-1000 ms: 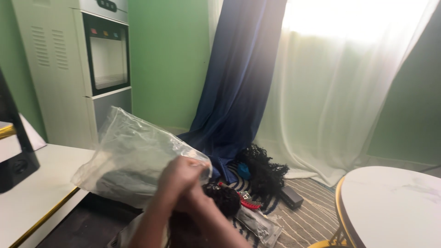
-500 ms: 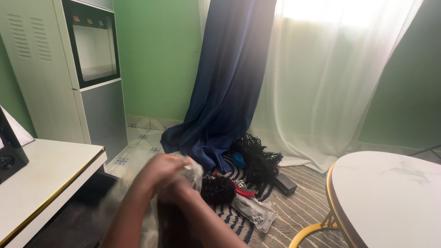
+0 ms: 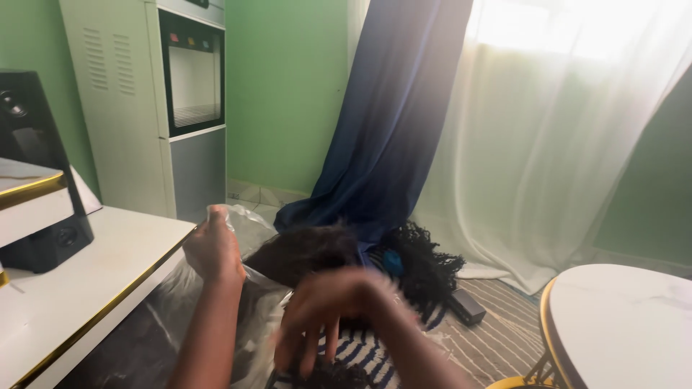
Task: The recorder is seen taking hair extensions out of bags and placing them into a drawer.
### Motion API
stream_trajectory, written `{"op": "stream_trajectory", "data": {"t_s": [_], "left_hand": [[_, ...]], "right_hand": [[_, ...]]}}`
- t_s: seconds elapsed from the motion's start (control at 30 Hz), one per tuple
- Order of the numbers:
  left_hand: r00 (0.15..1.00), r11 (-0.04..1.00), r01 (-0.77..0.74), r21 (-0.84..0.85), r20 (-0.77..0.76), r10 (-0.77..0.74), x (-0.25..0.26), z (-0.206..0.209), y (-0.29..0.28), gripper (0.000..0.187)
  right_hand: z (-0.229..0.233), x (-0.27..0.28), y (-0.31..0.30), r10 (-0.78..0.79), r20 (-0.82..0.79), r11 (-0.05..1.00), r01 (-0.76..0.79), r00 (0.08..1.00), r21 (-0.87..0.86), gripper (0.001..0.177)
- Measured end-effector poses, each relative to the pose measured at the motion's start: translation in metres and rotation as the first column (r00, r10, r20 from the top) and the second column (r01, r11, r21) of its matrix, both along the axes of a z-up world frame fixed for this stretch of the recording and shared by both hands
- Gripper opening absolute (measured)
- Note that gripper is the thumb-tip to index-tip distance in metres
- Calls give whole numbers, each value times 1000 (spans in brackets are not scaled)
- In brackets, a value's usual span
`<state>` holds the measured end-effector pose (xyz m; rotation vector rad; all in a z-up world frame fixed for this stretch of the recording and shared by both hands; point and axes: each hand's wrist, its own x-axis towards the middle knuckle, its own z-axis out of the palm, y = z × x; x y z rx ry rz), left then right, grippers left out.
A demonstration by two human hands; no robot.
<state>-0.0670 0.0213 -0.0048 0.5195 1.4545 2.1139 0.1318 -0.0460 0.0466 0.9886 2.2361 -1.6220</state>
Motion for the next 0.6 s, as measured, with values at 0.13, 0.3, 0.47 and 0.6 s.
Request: {"op": "stream_trajectory", "data": {"t_s": [0.13, 0.3, 0.47, 0.6], "left_hand": [[999, 999, -41, 8, -17, 42, 13, 10, -7, 37], [982, 989, 108, -103, -143, -122, 35, 19, -16, 41], [894, 920, 391, -39, -223, -389, 61, 15, -21, 38], [904, 911, 358, -202, -169, -393, 69, 34, -41, 58]], "right_hand": [[-104, -13, 34, -164, 339, 984, 179, 926, -13, 84], [-157, 3, 93, -636, -341, 771, 586, 692, -249, 89], [-115, -7, 91, -796, -594, 510, 399, -115, -762, 77], [-142, 4, 114, -405, -855, 380, 791, -324, -480, 45]]}}
